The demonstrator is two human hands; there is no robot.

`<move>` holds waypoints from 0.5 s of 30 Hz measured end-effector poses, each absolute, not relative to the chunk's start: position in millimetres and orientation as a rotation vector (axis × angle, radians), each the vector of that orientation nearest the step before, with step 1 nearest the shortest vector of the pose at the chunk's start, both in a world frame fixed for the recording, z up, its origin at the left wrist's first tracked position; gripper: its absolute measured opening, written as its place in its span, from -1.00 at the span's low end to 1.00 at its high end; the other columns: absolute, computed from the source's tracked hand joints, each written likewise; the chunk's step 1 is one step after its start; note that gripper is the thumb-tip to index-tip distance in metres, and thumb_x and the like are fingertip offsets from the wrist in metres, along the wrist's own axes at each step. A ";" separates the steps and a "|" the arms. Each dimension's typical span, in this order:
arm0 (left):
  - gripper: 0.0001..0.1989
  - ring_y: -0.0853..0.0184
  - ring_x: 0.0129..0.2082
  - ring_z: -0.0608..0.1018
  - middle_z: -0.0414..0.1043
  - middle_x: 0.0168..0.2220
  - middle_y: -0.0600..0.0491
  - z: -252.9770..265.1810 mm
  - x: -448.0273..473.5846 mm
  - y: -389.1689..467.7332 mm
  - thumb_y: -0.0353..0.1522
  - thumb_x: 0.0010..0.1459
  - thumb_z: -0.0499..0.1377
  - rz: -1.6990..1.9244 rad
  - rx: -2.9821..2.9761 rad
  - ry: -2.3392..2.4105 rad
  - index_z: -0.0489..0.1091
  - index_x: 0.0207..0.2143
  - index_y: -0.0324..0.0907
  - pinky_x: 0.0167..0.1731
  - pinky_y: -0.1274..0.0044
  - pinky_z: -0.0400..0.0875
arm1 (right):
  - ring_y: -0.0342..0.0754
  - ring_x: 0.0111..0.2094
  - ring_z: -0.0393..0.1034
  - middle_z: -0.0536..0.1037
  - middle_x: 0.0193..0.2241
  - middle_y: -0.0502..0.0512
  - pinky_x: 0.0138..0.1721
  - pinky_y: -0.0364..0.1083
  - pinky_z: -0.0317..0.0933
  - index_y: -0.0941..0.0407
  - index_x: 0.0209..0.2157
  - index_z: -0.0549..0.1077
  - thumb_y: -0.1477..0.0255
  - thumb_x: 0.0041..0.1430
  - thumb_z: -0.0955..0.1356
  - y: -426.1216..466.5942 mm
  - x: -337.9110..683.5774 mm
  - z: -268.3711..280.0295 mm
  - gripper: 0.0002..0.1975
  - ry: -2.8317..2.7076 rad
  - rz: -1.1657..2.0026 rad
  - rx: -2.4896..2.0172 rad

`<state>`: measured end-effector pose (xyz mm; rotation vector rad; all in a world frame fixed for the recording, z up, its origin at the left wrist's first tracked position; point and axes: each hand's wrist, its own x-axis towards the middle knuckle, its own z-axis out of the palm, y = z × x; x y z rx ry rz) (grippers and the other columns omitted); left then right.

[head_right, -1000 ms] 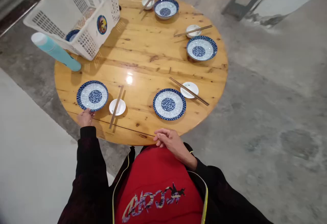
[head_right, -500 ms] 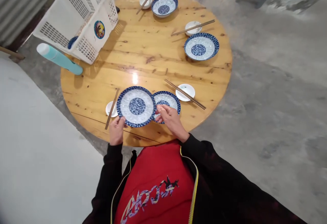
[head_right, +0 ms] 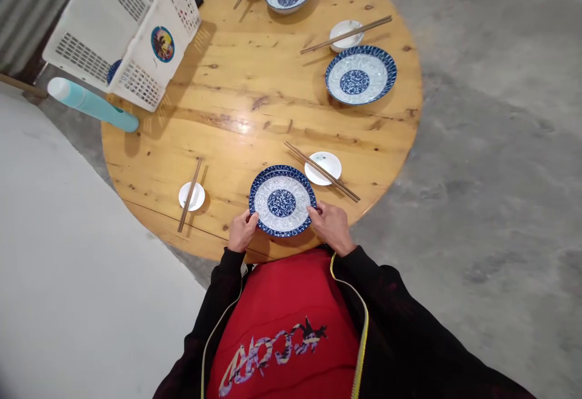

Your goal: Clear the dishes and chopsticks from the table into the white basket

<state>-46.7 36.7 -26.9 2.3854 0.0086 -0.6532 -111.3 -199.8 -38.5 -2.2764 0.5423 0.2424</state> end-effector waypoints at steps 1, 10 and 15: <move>-0.66 0.40 -0.49 0.32 0.26 -0.58 0.13 -26.3 -44.9 35.6 -0.24 0.25 0.01 -0.667 2.415 0.010 0.17 -0.57 -0.14 -0.42 0.56 0.09 | -0.03 -0.53 0.30 0.40 -0.64 0.09 -0.44 -0.09 0.01 0.08 -0.56 0.32 0.18 0.20 0.21 -201.1 -110.1 -39.2 -0.65 0.534 0.263 -2.329; -0.61 0.34 -0.44 0.41 0.44 -0.52 0.06 -24.3 -28.9 27.5 -0.21 0.30 0.07 -0.706 2.689 -0.004 0.32 -0.57 -0.15 -0.41 0.52 0.02 | 0.04 -0.46 0.36 0.53 -0.51 0.23 -0.42 -0.06 -0.12 0.14 -0.46 0.45 0.20 0.31 0.21 -207.6 -97.4 -45.8 -0.61 0.470 0.434 -2.632; -0.61 0.29 -0.39 0.48 0.50 -0.47 0.01 -23.8 -25.0 25.9 -0.19 0.32 0.07 -0.689 2.770 -0.010 0.38 -0.54 -0.14 -0.41 0.50 0.03 | 0.07 -0.42 0.40 0.58 -0.45 0.29 -0.43 -0.05 -0.16 0.16 -0.40 0.51 0.20 0.35 0.22 -207.5 -91.0 -47.6 -0.59 0.435 0.495 -2.699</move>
